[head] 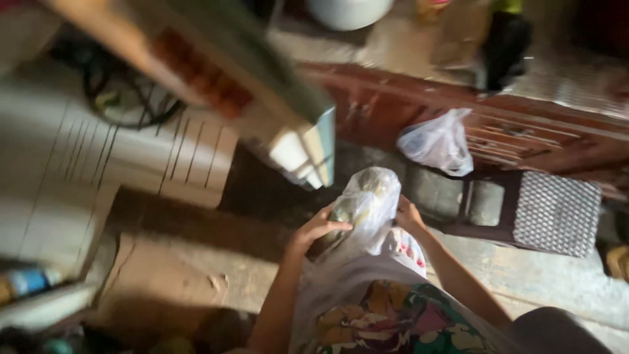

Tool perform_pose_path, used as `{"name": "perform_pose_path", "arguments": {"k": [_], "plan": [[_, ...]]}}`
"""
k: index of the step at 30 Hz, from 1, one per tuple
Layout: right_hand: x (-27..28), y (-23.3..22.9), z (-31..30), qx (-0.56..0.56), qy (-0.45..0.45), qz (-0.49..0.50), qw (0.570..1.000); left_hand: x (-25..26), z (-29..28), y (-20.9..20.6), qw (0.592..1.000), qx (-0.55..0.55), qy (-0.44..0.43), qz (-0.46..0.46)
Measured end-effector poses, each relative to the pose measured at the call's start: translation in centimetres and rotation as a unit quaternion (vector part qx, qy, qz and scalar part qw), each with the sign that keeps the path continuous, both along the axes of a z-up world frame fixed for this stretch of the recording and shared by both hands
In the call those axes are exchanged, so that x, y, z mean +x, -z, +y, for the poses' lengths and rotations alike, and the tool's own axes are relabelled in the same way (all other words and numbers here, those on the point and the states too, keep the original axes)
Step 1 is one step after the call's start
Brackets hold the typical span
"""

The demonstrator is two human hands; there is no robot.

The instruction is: The person carries food items from the kitchen counter to an open refrigerator and places them inside, including a wrapped papaya, a plate of fruit, a lidded pot, blocks of pressed rice, packaged food, plastic containers, and bagged vegetables, arranging them on the shelves and in the freezer before closing the doors.

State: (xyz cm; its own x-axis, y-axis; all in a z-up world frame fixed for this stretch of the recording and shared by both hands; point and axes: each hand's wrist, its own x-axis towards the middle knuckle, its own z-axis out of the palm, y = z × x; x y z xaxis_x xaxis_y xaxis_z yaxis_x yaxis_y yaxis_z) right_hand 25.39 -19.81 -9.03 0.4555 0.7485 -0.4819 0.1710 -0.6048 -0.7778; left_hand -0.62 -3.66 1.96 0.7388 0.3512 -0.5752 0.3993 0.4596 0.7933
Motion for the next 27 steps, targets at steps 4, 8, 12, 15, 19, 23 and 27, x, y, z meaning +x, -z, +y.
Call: {"name": "perform_pose_path", "arguments": {"k": [4,8,12,15,19,23,27], "plan": [[-11.0,0.6,3.6,-0.052,-0.189,0.003,0.981,-15.6,-1.6,1.8,0.978,0.039,-0.123,0.162],[-20.0,1.7,8.9,0.032,-0.238,0.167,0.956,-27.7,-3.3,2.4,0.887,-0.057,-0.415,0.196],[-26.4,2.4,16.0,0.051,-0.291,0.263,0.919,-34.2,-3.5,2.3,0.771,-0.123,-0.623,-0.038],[-29.8,2.8,22.3,0.093,-0.278,0.337,0.895,-36.1,-1.6,1.8,0.702,-0.118,-0.691,-0.128],[-32.1,3.7,29.0,0.012,-0.212,0.336,0.918,-37.7,1.9,1.3,0.653,-0.122,-0.721,-0.195],[-32.8,4.6,35.8,-0.134,-0.056,0.414,0.898,-39.6,9.2,1.8,0.63,-0.118,-0.733,-0.226],[-34.0,5.9,40.6,-0.116,-0.093,0.496,0.855,-41.0,16.7,2.9,0.614,-0.119,-0.745,-0.231]]}}
